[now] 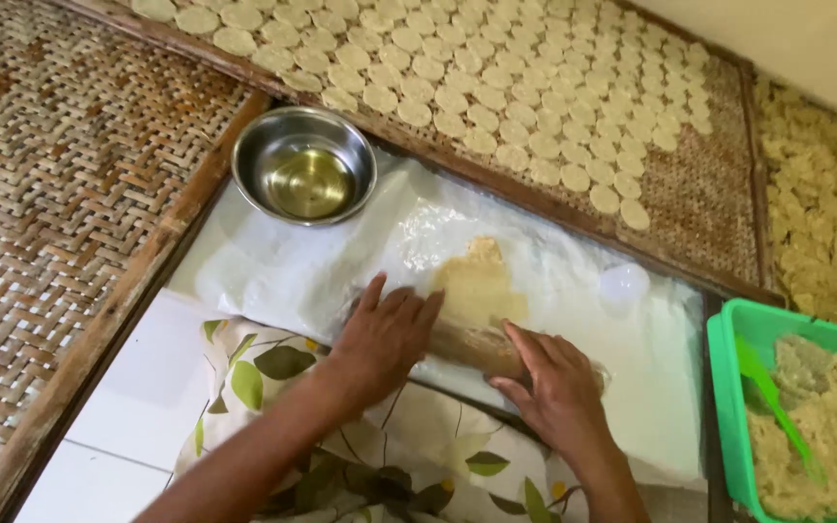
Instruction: Flatten dough with a rolling pin and cut it into small circles using a circular mold.
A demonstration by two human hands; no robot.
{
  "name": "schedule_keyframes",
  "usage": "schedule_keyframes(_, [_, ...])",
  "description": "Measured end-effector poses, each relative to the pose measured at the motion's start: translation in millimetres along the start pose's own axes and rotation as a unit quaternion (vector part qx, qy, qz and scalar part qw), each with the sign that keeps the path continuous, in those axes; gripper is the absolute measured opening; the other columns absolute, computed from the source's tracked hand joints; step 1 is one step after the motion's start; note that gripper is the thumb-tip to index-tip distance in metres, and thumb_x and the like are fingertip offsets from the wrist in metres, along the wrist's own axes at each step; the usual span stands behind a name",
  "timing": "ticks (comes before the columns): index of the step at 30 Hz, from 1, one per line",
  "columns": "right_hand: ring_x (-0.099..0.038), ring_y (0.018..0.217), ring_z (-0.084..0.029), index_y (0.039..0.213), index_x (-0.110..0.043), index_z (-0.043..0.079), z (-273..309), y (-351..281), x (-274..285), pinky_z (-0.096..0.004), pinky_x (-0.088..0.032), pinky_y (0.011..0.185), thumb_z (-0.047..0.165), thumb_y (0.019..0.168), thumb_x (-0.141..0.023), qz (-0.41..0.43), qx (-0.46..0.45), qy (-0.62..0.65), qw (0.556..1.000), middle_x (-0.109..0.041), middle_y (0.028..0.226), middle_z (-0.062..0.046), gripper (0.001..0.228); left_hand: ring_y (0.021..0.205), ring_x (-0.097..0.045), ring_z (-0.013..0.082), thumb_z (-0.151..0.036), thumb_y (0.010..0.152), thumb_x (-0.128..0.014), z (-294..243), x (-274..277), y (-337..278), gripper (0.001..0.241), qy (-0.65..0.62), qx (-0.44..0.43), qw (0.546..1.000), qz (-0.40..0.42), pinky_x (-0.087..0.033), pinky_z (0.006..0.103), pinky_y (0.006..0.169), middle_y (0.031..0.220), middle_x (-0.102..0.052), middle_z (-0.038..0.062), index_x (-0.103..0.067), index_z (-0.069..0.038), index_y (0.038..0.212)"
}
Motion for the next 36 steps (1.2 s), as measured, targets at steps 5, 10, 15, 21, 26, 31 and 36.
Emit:
schedule_keyframes(5, [-0.063, 0.105, -0.032, 0.146, -0.053, 0.014, -17, 29, 7, -0.048, -0.047, 0.091, 0.039, 0.079, -0.08, -0.093, -0.014, 0.022, 0.995, -0.069, 0.116, -0.012, 0.076, 0.121, -0.059, 0.0333, -0.047, 0.098, -0.057, 35, -4, 94, 0.073, -0.258, -0.054, 0.964, -0.041, -0.045, 0.0508, 0.108, 0.131, -0.064, 0.016, -0.039, -0.003, 0.153])
schedule_keyframes(10, [-0.064, 0.103, -0.033, 0.145, -0.055, 0.014, -20, 49, -9, -0.047, -0.048, 0.088, 0.036, 0.081, -0.079, -0.11, -0.059, -0.01, 0.992, -0.069, 0.113, -0.01, 0.072, 0.132, -0.05, 0.0358, -0.042, 0.105, -0.046, 42, -29, 164, 0.064, -0.236, -0.037, 0.969, -0.067, -0.045, 0.0539, 0.107, 0.15, -0.048, 0.016, -0.035, -0.004, 0.155])
schedule_keyframes(15, [-0.065, 0.098, -0.032, 0.143, -0.055, 0.01, -3, 55, -12, -0.045, -0.05, 0.082, 0.032, 0.082, -0.079, -0.087, -0.087, -0.027, 0.992, -0.07, 0.112, -0.012, 0.069, 0.145, -0.031, 0.0363, -0.039, 0.102, -0.042, 43, -36, 172, 0.067, -0.14, -0.057, 0.978, -0.141, -0.031, 0.0585, 0.112, 0.167, -0.016, 0.015, -0.024, -0.009, 0.16])
schedule_keyframes(21, [-0.067, 0.104, -0.036, 0.14, -0.056, 0.0, 22, 52, -12, -0.045, -0.053, 0.088, 0.019, 0.085, -0.079, -0.152, -0.016, 0.006, 0.988, -0.068, 0.125, -0.02, 0.063, 0.154, -0.022, 0.0308, -0.043, 0.102, -0.036, 54, -43, 153, 0.068, -0.082, -0.028, 0.986, -0.142, -0.012, 0.0525, 0.123, 0.166, -0.019, 0.014, -0.025, -0.006, 0.158])
schedule_keyframes(26, [-0.065, 0.116, -0.036, 0.142, -0.055, 0.002, 35, 41, -20, -0.046, -0.05, 0.096, 0.012, 0.08, -0.079, -0.168, -0.008, -0.018, 0.986, -0.066, 0.134, -0.019, 0.067, 0.154, -0.025, 0.03, -0.042, 0.105, -0.036, 59, -44, 128, 0.067, -0.098, -0.03, 0.99, -0.099, -0.013, 0.0504, 0.126, 0.166, -0.026, 0.016, -0.031, -0.001, 0.157])
schedule_keyframes(31, [-0.057, 0.128, -0.032, 0.146, -0.054, 0.013, 9, 47, -15, -0.054, -0.039, 0.108, 0.027, 0.089, -0.068, -0.147, -0.01, -0.027, 0.989, -0.059, 0.144, -0.012, 0.061, 0.154, -0.02, 0.0313, -0.041, 0.101, -0.042, 62, -33, 137, 0.07, -0.06, -0.052, 0.993, -0.091, -0.011, 0.0567, 0.123, 0.166, -0.021, 0.017, -0.03, -0.002, 0.158])
schedule_keyframes(36, [-0.037, 0.148, -0.032, 0.154, -0.046, 0.024, -24, 75, -25, -0.063, -0.018, 0.119, 0.041, 0.104, -0.046, -0.109, -0.028, -0.055, 0.992, -0.041, 0.162, -0.011, 0.053, 0.16, -0.013, 0.0287, -0.041, 0.101, -0.049, 49, -15, 156, 0.071, -0.002, -0.064, 0.97, -0.236, -0.007, 0.0634, 0.126, 0.173, -0.018, 0.013, -0.031, -0.013, 0.164])
Point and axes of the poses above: each hand's wrist, its own y-axis towards the middle knuckle, its own x-axis out of the back of the hand, z = x × y, the point moved 2 cm from there along y, towards the middle knuckle
